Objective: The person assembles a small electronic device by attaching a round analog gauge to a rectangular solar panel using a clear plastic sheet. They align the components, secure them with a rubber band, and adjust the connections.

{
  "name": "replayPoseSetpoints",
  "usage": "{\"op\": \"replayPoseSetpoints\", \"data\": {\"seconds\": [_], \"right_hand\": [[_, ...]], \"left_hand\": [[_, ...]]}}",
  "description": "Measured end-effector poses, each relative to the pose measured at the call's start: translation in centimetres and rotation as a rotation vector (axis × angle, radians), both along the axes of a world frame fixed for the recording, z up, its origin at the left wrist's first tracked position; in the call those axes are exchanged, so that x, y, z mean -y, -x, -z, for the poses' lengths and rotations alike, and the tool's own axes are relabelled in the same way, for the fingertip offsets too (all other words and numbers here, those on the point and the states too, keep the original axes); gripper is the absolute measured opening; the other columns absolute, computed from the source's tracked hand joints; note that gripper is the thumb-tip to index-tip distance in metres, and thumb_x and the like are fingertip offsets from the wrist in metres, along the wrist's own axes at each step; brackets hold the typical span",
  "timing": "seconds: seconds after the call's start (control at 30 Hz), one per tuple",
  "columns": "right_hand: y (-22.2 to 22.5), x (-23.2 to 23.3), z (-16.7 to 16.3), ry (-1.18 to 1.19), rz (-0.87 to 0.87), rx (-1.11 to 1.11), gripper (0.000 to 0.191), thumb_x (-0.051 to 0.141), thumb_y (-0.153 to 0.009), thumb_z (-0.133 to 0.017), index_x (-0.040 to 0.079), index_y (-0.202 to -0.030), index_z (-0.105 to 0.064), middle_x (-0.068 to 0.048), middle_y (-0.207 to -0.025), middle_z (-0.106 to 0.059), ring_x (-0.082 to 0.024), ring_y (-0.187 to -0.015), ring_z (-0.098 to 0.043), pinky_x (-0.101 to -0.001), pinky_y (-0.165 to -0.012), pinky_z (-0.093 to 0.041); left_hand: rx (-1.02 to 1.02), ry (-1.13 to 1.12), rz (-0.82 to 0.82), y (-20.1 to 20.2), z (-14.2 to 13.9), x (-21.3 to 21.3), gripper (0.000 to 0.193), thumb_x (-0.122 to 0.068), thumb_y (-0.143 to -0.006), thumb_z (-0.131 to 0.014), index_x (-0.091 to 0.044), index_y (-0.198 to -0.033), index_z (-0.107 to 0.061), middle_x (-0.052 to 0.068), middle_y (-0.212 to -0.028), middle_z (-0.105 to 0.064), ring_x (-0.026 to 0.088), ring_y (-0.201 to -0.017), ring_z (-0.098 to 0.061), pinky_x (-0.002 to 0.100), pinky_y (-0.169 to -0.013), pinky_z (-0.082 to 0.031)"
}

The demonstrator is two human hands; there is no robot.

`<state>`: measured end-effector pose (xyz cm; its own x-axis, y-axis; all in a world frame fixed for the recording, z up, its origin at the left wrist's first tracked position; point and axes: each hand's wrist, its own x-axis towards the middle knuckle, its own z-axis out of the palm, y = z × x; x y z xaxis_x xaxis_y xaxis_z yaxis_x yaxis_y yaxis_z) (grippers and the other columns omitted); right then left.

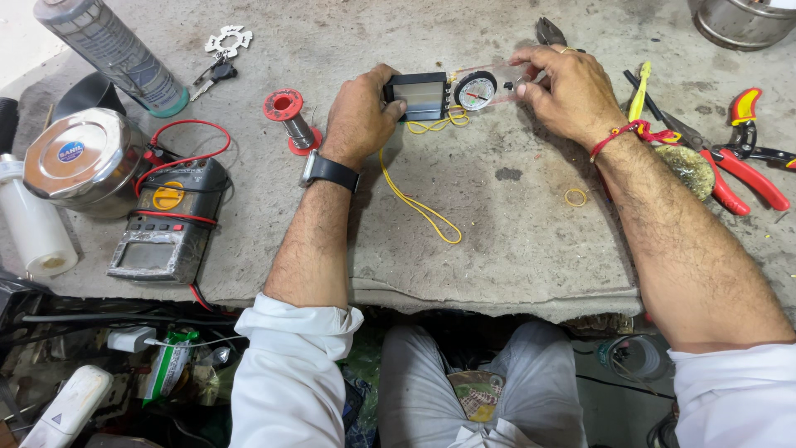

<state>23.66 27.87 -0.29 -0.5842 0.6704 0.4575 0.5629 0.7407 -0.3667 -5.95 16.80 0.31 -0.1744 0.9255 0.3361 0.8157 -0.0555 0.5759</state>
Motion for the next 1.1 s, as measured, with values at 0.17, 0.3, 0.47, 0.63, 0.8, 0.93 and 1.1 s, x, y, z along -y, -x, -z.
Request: {"op": "replayPoseSetpoints", "data": {"seconds": [0.17,0.3,0.47,0.63,0.8,0.93,1.1], "right_hand": [[-0.36,-0.21,0.04,-0.106,-0.065,-0.103,0.023,0.009,-0.103,-0.072,0.011,-0.126,-0.073,-0.011,-0.105,-0.073,-0.026,-0.092,-0.071,-0.0389,-0.084,-0.055],[-0.3,-0.47,0.15,-0.043,-0.045,-0.086,0.024,0.008,-0.102,-0.072,0.01,-0.126,-0.074,-0.011,-0.104,-0.074,-0.026,-0.092,-0.071,-0.0395,-0.082,-0.054],[-0.36,-0.66,0.63,-0.069,-0.036,-0.096,0.026,0.009,-0.102,-0.07,0.013,-0.128,-0.074,-0.01,-0.107,-0.075,-0.027,-0.094,-0.069,-0.0415,-0.089,-0.053],[-0.51,-0.86,0.4,-0.045,-0.025,-0.074,0.028,0.01,-0.099,-0.073,0.015,-0.126,-0.075,-0.008,-0.111,-0.076,-0.03,-0.099,-0.064,-0.0435,-0.094,-0.05],[-0.52,-0.19,0.51,0.002,0.017,-0.06,0.029,0.01,-0.101,-0.071,0.015,-0.13,-0.074,-0.01,-0.104,-0.075,-0.031,-0.098,-0.065,-0.0438,-0.092,-0.05],[-0.14,-0.56,0.26,0.146,0.009,-0.088,0.031,0.011,-0.102,-0.067,0.017,-0.131,-0.071,-0.011,-0.103,-0.076,-0.026,-0.096,-0.073,-0.0404,-0.089,-0.054],[-0.21,-0.5,0.2,0.073,-0.014,-0.079,0.037,0.009,-0.098,-0.07,0.015,-0.134,-0.071,-0.013,-0.104,-0.075,-0.029,-0.094,-0.072,-0.0408,-0.086,-0.054]], "left_hand": [[0.09,-0.106,-0.071,-0.01,0.0,-0.16,0.026,-0.017,-0.087,-0.078,-0.012,-0.112,-0.072,0.009,-0.08,-0.076,0.025,-0.077,-0.077,0.041,-0.073,-0.06],[-0.029,-0.06,-0.087,0.07,0.11,-0.34,0.026,-0.019,-0.082,-0.082,-0.009,-0.103,-0.072,0.01,-0.078,-0.074,0.029,-0.077,-0.074,0.045,-0.069,-0.056],[0.049,-0.09,-0.108,-0.37,0.29,-0.24,0.024,-0.02,-0.083,-0.08,-0.01,-0.104,-0.072,0.011,-0.077,-0.073,0.03,-0.075,-0.073,0.044,-0.07,-0.056],[0.019,-0.051,-0.096,-0.4,-0.03,-0.38,0.024,-0.02,-0.079,-0.082,-0.009,-0.099,-0.073,0.012,-0.078,-0.073,0.031,-0.078,-0.073,0.045,-0.069,-0.055],[0.027,-0.054,-0.064,-0.5,0.54,-0.19,0.022,-0.017,-0.078,-0.082,-0.008,-0.096,-0.074,0.011,-0.079,-0.074,0.03,-0.077,-0.073,0.043,-0.069,-0.055],[0.08,-0.04,-0.065,0.21,0.36,-0.45,0.023,-0.017,-0.077,-0.082,-0.008,-0.097,-0.075,0.01,-0.076,-0.072,0.026,-0.073,-0.072,0.04,-0.068,-0.056],[0.109,-0.021,-0.041,0.36,0.24,-0.37,0.025,-0.019,-0.077,-0.083,-0.007,-0.098,-0.076,0.008,-0.074,-0.072,0.021,-0.069,-0.071,0.038,-0.066,-0.055]]}}
